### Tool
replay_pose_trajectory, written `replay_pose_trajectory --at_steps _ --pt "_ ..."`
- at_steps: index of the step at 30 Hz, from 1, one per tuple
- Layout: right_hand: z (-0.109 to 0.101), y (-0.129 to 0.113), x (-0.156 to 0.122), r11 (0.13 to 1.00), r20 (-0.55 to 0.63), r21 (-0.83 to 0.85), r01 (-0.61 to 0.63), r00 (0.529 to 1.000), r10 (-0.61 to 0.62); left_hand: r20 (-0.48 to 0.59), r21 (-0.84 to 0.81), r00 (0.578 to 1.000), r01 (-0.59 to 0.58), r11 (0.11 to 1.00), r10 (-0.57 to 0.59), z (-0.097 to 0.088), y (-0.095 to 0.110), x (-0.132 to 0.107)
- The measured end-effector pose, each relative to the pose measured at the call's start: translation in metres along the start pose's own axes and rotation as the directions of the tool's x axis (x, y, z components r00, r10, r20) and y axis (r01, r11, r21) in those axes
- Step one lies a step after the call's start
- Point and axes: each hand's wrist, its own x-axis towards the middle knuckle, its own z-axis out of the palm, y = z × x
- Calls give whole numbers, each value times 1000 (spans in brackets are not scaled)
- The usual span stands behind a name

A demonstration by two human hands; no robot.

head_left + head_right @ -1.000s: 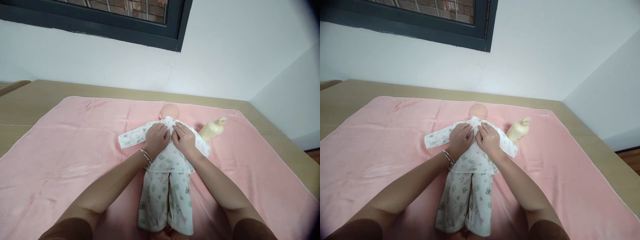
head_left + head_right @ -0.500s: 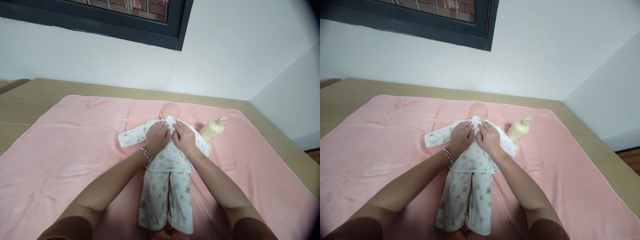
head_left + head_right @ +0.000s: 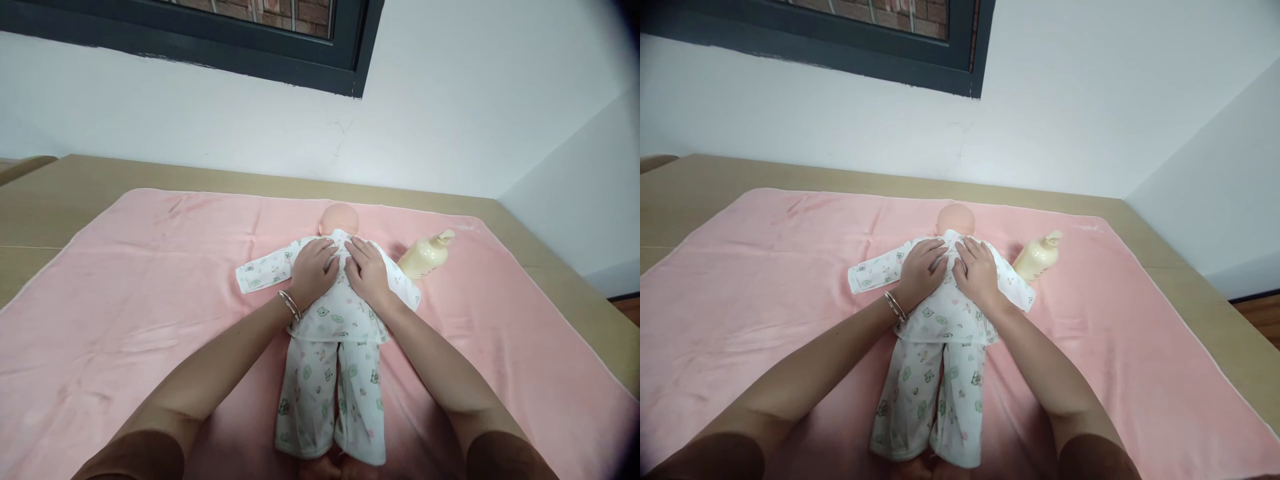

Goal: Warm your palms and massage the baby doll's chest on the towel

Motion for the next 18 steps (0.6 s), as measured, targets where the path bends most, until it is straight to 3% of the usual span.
replay_pose_trajectory --at_steps 3,5,9,13,18 --pt "3 -3 -7 998 -173 50 -31 984 40 -53 31 999 7 999 -5 -1 4 -2" --pt "4 -5 -9 995 -200 61 -83 975 94 -72 50 997 29 998 -26 -2 6 -2" --pt "1 -5 -4 986 -64 33 -165 984 167 -74 72 989 133 988 -128 -3 7 -2" --pt "-1 -2 2 988 107 6 -157 982 156 29 69 982 184 980 -187 -1 3 -1" --pt "0 1 3 986 136 10 -165 977 162 48 46 988 144 989 -146 0 1 -1"
